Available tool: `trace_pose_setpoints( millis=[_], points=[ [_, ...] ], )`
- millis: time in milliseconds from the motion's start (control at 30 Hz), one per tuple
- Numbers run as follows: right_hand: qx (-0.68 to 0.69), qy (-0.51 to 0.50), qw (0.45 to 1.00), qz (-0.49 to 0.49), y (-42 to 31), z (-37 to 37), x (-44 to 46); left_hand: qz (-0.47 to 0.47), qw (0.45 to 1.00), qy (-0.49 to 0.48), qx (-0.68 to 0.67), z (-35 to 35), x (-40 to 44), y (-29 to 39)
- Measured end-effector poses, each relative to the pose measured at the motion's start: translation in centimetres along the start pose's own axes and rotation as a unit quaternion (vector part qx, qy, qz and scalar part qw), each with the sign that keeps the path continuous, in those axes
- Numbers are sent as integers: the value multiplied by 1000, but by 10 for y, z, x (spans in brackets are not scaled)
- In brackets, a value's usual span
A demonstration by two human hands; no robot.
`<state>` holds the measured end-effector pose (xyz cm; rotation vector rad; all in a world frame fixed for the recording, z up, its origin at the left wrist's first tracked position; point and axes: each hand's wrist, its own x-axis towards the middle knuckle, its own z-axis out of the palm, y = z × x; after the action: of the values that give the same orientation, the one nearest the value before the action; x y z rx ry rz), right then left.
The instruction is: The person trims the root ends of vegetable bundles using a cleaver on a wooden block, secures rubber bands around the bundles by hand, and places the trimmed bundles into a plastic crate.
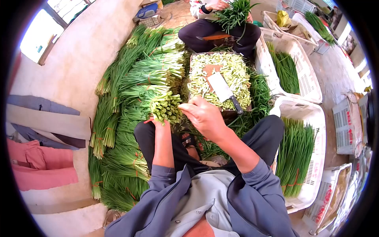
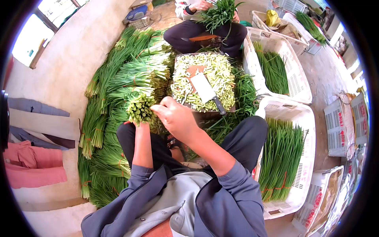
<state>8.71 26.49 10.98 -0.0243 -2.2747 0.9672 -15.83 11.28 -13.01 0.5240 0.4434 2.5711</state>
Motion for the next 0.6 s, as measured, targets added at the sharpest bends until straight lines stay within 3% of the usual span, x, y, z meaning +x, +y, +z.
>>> trace_pose_setpoints(
  millis=[33,100,167,200,333,400,600],
  points=[
    [-2,-1,1000,1,3,5,4,4,993,98,72,-4,5,-2],
    [-13,-10,1000,-23,7,12,9,-18,996,80,-46,4,-2,-4],
    [-5,-26,999,-34,9,11,13,-10,998,50,-31,7,-5,-4],
    [-4,-33,999,-32,11,13,13,-13,994,90,-53,1,-5,-6],
    [-24,-44,998,-43,13,9,11,-32,998,33,-44,1,-4,-9],
    [-25,-44,997,-50,16,10,8,-6,978,207,1,7,-3,-13],
    [-49,-51,994,-82,18,13,11,-5,979,205,7,4,0,-15]
  ],
)
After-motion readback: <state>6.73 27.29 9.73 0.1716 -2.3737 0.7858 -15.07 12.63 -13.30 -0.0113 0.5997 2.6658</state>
